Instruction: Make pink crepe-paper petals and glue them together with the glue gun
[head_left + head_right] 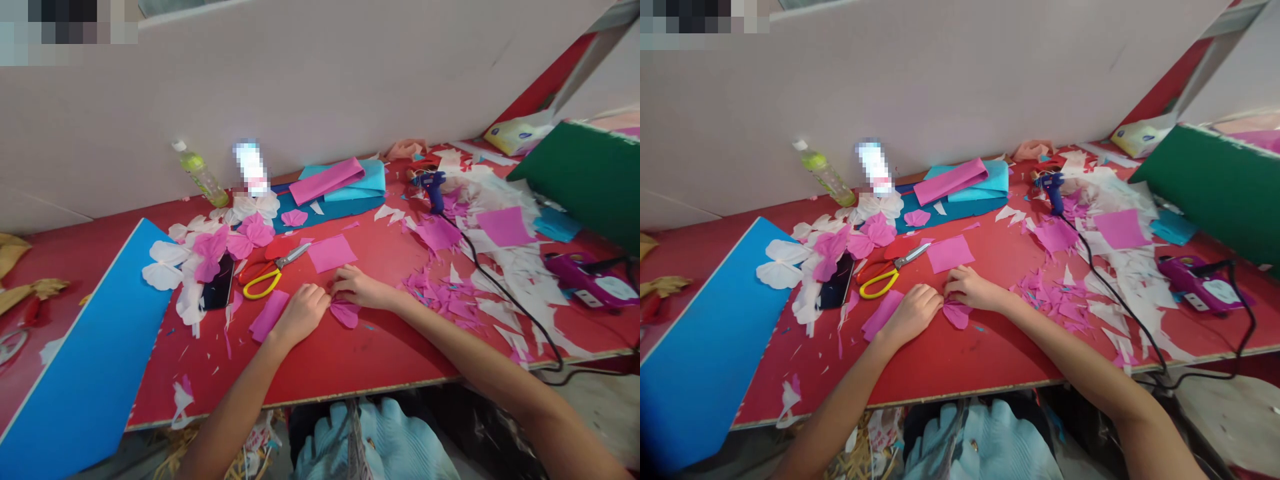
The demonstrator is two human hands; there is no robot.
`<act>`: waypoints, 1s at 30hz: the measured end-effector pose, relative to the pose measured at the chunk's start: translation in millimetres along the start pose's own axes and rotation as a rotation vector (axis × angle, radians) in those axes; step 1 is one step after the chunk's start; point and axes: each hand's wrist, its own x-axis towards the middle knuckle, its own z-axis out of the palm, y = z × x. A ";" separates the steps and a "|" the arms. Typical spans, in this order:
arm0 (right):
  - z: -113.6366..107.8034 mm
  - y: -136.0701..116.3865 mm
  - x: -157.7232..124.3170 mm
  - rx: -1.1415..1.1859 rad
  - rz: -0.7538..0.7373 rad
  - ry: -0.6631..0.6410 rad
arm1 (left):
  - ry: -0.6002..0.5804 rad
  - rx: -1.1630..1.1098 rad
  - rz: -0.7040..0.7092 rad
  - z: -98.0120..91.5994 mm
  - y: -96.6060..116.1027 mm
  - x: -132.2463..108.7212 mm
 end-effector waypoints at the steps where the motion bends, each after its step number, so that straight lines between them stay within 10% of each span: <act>1: 0.2 0.0 0.2 -0.002 0.001 0.003 | 0.000 0.000 -0.001 0.0 0.0 0.1; 30: -12.5 -16.2 -13.7 -0.059 0.080 -0.050 | -0.021 0.035 -0.003 1.5 0.6 -1.5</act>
